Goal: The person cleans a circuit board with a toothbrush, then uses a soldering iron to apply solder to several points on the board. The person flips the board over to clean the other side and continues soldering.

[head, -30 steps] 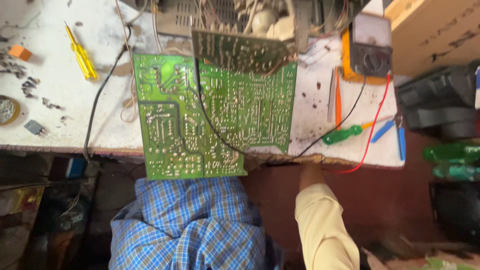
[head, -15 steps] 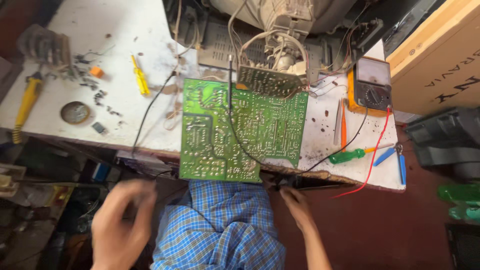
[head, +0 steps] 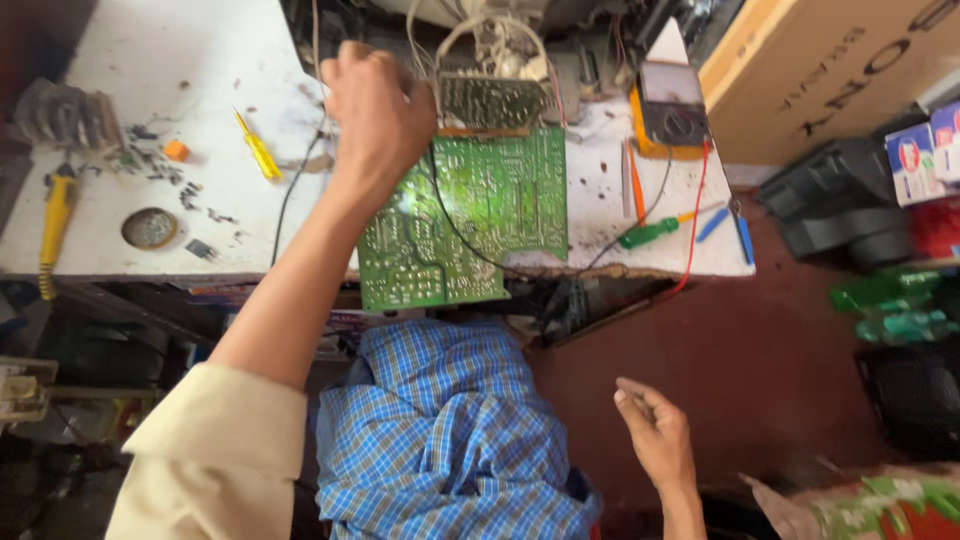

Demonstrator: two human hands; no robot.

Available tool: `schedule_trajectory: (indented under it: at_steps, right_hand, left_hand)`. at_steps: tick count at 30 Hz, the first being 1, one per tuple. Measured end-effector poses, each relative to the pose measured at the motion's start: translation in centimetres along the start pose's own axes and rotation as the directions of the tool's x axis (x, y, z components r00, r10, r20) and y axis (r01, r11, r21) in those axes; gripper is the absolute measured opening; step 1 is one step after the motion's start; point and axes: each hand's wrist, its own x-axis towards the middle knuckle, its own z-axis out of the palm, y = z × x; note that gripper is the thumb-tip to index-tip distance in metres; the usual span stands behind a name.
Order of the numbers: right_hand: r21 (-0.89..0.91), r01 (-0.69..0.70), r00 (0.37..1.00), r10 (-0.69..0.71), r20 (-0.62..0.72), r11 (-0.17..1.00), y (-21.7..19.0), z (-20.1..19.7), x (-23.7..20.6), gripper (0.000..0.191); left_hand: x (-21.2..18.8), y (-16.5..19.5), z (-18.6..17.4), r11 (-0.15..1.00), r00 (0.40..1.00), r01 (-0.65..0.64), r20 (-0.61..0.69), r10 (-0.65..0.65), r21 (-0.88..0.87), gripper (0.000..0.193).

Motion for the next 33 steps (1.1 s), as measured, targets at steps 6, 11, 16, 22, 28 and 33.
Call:
schedule_trajectory:
  at_steps: [6,11,16,22,28,33]
  right_hand:
    - [0.373,0.387,0.919,-0.385,-0.082,0.843,-5.7,0.8,-3.6,0.033]
    - [0.422,0.591,0.640,-0.718,0.273,0.687,-11.3,0.4,-7.4,0.059]
    - [0.270,0.419,0.744,-0.498,0.445,0.867,-14.5,-1.4,-7.3,0.034]
    - [0.676,0.705,0.520,-0.804,-0.288,0.214,-18.4,-9.2,-4.3,0.018]
    - [0.073,0.792,0.518,-0.604,-0.605,0.606,-16.8,-23.3,1.1,0.016]
    - [-0.498,0.133,0.803,-0.388,-0.452,0.857,-5.8,-27.9,7.1,0.016]
  left_hand:
    - [-11.3,6.6,-8.4,0.889,0.966,0.250,0.164,-0.201,-0.384,0.025]
    - [-21.1,15.0,-9.3,0.355,0.770,0.637,0.543,-0.336,-0.684,0.008]
    - [-22.6,15.8,-10.0,0.440,0.885,0.457,0.444,-0.138,-0.773,0.008]
    - [-24.1,12.3,-10.6,0.475,0.803,0.583,0.557,-0.213,-0.659,0.037]
    - [-25.3,4.2,-12.6,0.777,0.846,0.471,0.462,-0.264,-0.418,0.022]
    - [-25.4,-0.4,-14.1,0.653,0.805,0.594,0.341,-0.486,-0.471,0.020]
